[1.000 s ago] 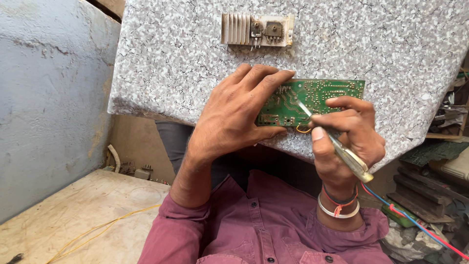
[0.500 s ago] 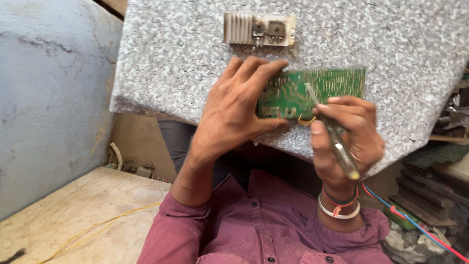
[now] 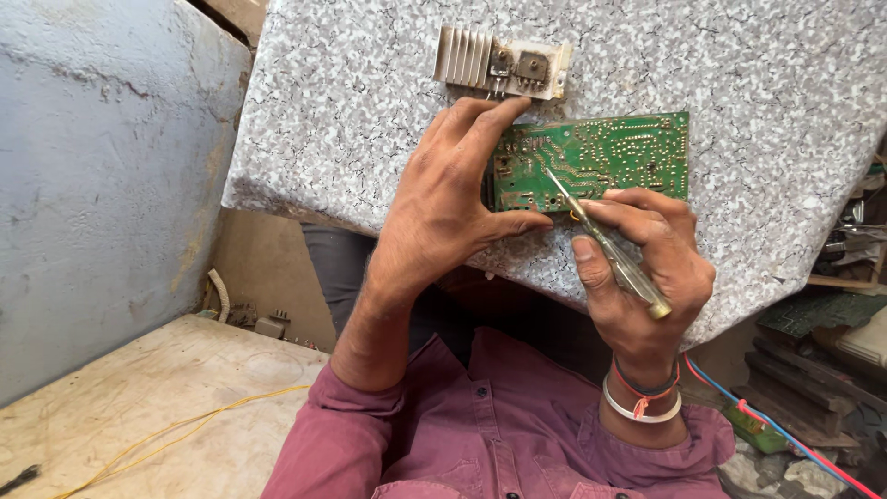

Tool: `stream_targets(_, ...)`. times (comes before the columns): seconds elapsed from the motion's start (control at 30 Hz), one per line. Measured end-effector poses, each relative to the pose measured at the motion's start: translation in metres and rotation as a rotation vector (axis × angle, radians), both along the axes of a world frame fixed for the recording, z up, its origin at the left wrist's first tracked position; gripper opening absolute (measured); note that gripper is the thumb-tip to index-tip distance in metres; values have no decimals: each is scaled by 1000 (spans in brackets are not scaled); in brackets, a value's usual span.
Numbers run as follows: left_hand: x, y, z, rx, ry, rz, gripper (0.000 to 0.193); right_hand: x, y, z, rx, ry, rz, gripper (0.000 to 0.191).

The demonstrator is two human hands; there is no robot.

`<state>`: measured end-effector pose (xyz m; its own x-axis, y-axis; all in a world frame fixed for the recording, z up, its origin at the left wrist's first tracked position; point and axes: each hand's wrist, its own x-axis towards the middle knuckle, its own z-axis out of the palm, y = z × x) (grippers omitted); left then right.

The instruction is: The person uses a screwdriver to scrape and clean the surface of a green circuit board, focusing on the solder side. The person holds the board steady with the left hand while scraping with the right hand, occasionally repositioning the board to access different areas.

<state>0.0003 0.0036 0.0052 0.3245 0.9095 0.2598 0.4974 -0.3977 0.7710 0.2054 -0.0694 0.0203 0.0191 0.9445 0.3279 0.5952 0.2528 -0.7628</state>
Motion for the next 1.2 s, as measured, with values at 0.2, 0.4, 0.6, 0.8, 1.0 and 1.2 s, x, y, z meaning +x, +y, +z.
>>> stream_targets(0.2,1,0,0,45,69,-42,88,0,6,5,60,-59,90,18)
stream_targets(0.4,-1,3,5,37,118,-186,108,-7,3,5,10,220,-120,25)
stream_targets(0.6,0,3,7,57,118,-167,102,0,0,-1,59,122,-32,16)
stream_targets(0.8,0,2,7,11,98,-154,94,-1,4,1,71,96,-14,13)
stream_targets(1.0,0,2,9,19,104,-149,91,-4,7,8,93,85,-9,15)
stream_targets(1.2,0,2,9,14,104,-150,90,-4,8,9,55,97,-1,16)
